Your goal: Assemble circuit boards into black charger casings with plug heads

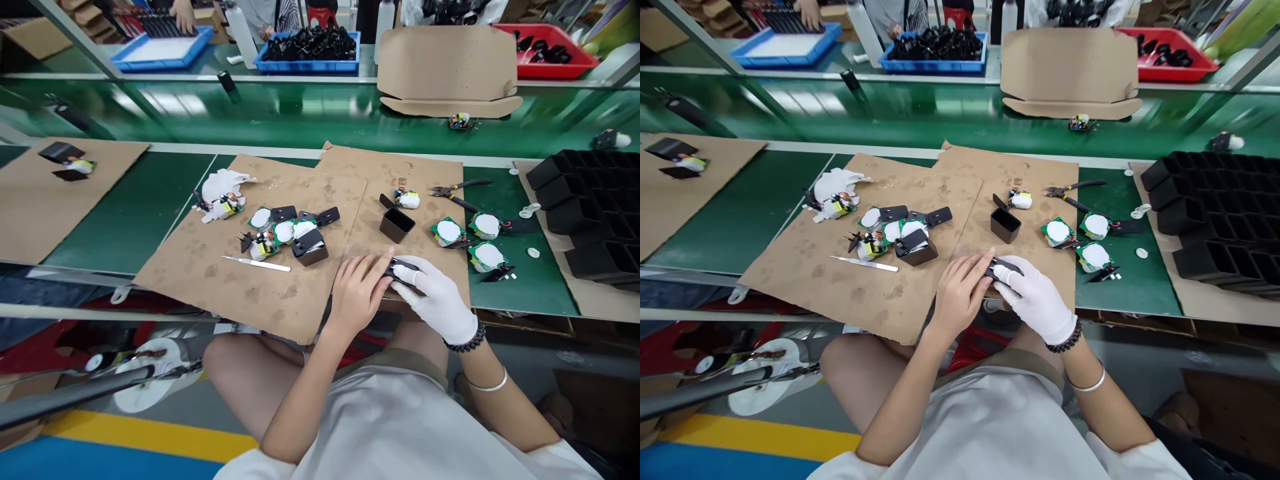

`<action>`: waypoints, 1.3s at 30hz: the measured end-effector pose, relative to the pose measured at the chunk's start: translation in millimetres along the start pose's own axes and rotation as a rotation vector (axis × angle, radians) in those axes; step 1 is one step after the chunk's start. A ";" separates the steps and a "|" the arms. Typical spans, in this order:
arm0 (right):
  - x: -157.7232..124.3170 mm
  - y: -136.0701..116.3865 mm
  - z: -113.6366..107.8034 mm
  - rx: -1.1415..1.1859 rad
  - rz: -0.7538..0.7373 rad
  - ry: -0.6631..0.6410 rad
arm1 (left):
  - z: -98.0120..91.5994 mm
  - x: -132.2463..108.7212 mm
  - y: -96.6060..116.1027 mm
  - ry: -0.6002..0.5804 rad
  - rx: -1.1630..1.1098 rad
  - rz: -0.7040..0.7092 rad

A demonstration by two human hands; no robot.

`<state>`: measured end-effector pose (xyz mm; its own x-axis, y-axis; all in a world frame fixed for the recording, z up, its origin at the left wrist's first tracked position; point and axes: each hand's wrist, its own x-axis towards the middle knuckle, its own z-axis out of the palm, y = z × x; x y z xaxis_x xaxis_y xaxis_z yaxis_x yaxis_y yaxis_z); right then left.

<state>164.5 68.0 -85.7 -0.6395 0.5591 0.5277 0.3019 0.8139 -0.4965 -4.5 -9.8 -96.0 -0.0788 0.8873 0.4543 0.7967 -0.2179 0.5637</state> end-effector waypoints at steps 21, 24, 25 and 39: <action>1.3 -10.0 -2.7 -0.025 0.097 0.138 | 6.9 16.0 9.2 0.084 -1.027 -0.467; -5.2 -18.3 -2.7 -0.097 0.130 0.397 | 8.8 8.3 3.9 0.245 -1.044 -0.457; -6.8 -19.2 -1.5 -0.112 0.137 0.441 | 9.4 7.2 2.6 0.297 -1.050 -0.462; -12.3 -6.3 3.5 -0.064 0.287 0.222 | 12.4 3.0 9.1 0.292 -0.658 -0.356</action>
<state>168.0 55.4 -91.5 -0.3555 0.7809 0.5136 0.4948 0.6234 -0.6055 9.8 -4.1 -98.1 -0.4875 0.8266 0.2814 0.1844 -0.2175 0.9585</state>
